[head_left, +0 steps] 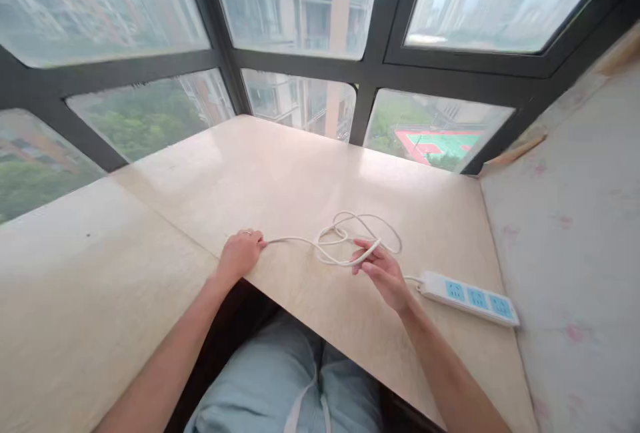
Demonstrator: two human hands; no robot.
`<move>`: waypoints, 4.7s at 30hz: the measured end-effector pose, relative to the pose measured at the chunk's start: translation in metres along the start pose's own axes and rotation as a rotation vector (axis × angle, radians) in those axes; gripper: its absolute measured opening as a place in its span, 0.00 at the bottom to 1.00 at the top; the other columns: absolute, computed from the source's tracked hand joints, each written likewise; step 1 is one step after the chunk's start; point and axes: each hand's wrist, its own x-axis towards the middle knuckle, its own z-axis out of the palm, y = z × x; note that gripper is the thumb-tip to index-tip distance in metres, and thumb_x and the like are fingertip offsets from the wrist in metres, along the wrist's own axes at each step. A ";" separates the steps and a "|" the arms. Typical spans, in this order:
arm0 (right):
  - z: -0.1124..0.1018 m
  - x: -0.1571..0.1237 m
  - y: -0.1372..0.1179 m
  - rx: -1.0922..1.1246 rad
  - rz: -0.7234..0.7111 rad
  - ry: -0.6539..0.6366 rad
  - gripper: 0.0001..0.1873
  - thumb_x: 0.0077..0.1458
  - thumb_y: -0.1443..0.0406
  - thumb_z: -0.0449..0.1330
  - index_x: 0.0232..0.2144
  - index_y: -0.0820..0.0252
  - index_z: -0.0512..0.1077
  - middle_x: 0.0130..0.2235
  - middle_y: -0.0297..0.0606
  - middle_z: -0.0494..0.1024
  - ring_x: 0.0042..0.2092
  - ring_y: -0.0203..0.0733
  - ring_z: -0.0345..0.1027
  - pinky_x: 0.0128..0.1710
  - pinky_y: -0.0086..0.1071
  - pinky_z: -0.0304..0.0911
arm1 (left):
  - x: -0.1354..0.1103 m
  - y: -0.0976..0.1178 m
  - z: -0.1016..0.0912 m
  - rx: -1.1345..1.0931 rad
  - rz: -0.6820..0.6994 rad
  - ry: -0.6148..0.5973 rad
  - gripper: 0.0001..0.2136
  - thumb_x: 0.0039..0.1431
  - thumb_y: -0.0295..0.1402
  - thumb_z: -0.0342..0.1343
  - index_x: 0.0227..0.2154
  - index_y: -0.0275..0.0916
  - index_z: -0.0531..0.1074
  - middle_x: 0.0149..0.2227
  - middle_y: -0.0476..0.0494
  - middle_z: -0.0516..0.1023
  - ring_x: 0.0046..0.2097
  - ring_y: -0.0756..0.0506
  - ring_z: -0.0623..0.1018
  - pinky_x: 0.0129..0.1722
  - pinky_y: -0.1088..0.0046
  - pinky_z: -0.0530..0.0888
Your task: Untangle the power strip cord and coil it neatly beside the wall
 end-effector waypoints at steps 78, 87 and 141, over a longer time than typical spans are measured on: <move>-0.044 0.009 -0.042 -0.076 0.402 0.481 0.21 0.51 0.48 0.64 0.25 0.58 0.67 0.37 0.45 0.81 0.34 0.45 0.77 0.27 0.32 0.72 | 0.026 0.162 0.007 -1.359 -0.333 0.166 0.08 0.50 0.27 0.58 0.35 0.37 0.71 0.45 0.37 0.73 0.46 0.43 0.75 0.46 0.67 0.69; -0.065 -0.001 -0.054 -0.415 0.290 0.625 0.35 0.47 0.44 0.65 0.50 0.59 0.68 0.22 0.31 0.74 0.18 0.34 0.65 0.14 0.25 0.59 | 0.032 0.145 -0.004 -1.872 -0.515 -0.177 0.17 0.40 0.26 0.64 0.36 0.36 0.68 0.36 0.44 0.73 0.35 0.50 0.75 0.38 0.74 0.70; -0.050 0.008 0.006 -1.299 0.015 0.264 0.12 0.58 0.59 0.54 0.29 0.59 0.72 0.32 0.41 0.76 0.34 0.43 0.68 0.36 0.36 0.63 | -0.046 0.151 -0.013 -1.923 -0.505 -0.248 0.16 0.43 0.27 0.61 0.38 0.37 0.73 0.46 0.39 0.78 0.49 0.41 0.78 0.55 0.61 0.69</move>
